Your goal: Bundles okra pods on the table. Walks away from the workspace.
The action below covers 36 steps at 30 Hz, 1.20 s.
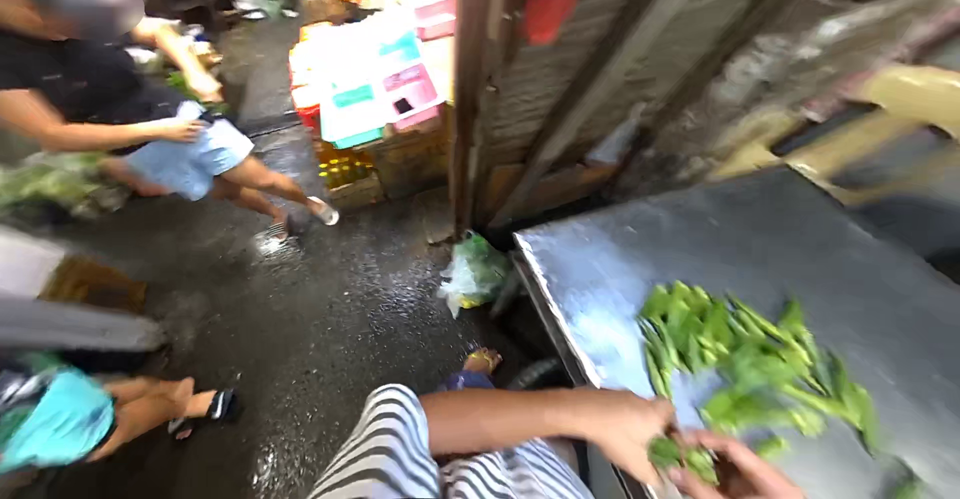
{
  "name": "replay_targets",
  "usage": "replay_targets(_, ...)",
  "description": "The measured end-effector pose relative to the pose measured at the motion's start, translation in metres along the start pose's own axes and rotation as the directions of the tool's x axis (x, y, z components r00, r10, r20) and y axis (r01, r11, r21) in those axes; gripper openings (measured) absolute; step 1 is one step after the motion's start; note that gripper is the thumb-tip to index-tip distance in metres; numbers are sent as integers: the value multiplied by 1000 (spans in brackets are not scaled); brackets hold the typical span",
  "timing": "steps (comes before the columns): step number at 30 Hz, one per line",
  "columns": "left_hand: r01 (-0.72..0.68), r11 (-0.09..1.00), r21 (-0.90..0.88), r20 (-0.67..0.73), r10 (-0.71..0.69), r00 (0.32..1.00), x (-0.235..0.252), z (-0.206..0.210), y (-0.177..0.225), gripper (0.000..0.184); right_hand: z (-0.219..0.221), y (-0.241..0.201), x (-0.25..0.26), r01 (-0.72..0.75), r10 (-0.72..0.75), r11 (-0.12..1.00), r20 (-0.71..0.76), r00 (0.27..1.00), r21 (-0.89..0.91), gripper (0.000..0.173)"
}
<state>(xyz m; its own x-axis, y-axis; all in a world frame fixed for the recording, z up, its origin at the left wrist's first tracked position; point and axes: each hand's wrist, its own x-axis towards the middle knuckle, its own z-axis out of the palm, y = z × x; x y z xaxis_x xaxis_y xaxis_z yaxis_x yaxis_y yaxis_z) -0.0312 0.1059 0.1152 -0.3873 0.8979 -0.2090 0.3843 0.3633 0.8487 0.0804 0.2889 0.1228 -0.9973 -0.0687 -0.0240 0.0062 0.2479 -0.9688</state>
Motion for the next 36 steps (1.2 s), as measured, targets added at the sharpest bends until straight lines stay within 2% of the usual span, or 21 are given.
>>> replay_targets(4, -3, 993, -119, 43, 9, 999, -4, -9, 19, 71, -13, -10, -9, 64, -65, 998, -211, 975, -11, 41)
replay_targets(7, 60, 988, -144, 108, -44, 993, 7, -8, 20, 75, -21, -18, -16, 66, -63, 998, -147, 987, 15, 50)
replay_targets(9, 64, 987, -149, 161, -40, 986, 14, -3, 18, 77, -18, -15, -20, 58, -54, 998, -121, 991, 25, 46)
replay_targets(11, 64, 984, -164, 212, -28, 977, 18, 1, 20, 78, -18, -11, -27, 74, -64, 996, -170, 983, 54, 42)
replay_targets(13, 81, 983, -167, 254, -36, 966, 21, 4, 26, 80, -23, -9, -36, 87, -77, 996, -222, 972, 36, 43)
replay_targets(15, 64, 988, -138, 288, -22, 957, 24, 7, 28, 80, -23, -8, -43, 92, -89, 996, -209, 974, 6, 43)
replay_targets(17, 29, 994, -105, 323, 7, 946, 26, 11, 30, 77, -17, -7, -47, 103, -97, 994, -180, 979, 24, 35)
replay_targets(19, 22, 990, -136, 348, 27, 937, 28, 16, 31, 80, -17, -4, -54, 114, -98, 991, -212, 972, 66, 31)
replay_targets(21, -10, 966, -257, 341, 100, 935, 29, 21, 27, 89, -23, -2, -68, 101, -51, 981, -281, 958, 166, 30)
replay_targets(24, -104, 964, -243, 246, 165, 955, 30, 20, 12, 99, -42, 3, -106, 36, 123, 944, -452, 884, 328, 28)
replay_targets(26, -93, 969, -228, 188, 138, 973, 29, 13, 0, 94, -57, 6, -145, -43, 278, 930, -623, 731, 364, 26)
replay_targets(27, -61, 971, -232, 169, 102, 980, 27, 8, -6, 88, -63, 9, -166, -63, 323, 931, -727, 606, 360, 24)
replay_targets(28, -25, 971, -239, 157, 64, 986, 25, 2, -11, 81, -67, 11, -189, -70, 335, 938, -833, 441, 340, 23)
replay_targets(29, 13, 969, -245, 149, 25, 989, 24, -3, -17, 73, -69, 14, -212, -72, 312, 950, -920, 236, 304, 24)
replay_targets(30, 45, 965, -257, 139, -9, 990, 22, -7, -23, 66, -70, 17, -235, -76, 261, 962, -965, -10, 261, 28)
replay_targets(31, 75, 959, -272, 123, -43, 991, 21, -10, -30, 58, -70, 19, -258, -96, 193, 970, -946, -259, 224, 35)
replay_targets(32, 102, 951, -291, 104, -75, 992, 19, -13, -34, 51, -70, 21, -280, -149, 110, 968, -878, -466, 201, 44)
replay_targets(33, 124, 942, -313, 83, -103, 991, 18, -14, -37, 46, -68, 21, -301, -241, 19, 947, -786, -618, 212, 52)
replay_targets(34, 141, 933, -332, 64, -127, 990, 18, -14, -37, 41, -65, 19, -316, -359, -74, 894, -700, -710, 270, 58)
replay_targets(35, 153, 926, -345, 53, -144, 988, 19, -13, -35, 38, -61, 16, -327, -469, -154, 807, -639, -754, 359, 65)
replay_targets(36, 162, 922, -350, 59, -151, 987, 22, -11, -33, 36, -56, 14, -332, -563, -222, 688, -606, -764, 458, 75)
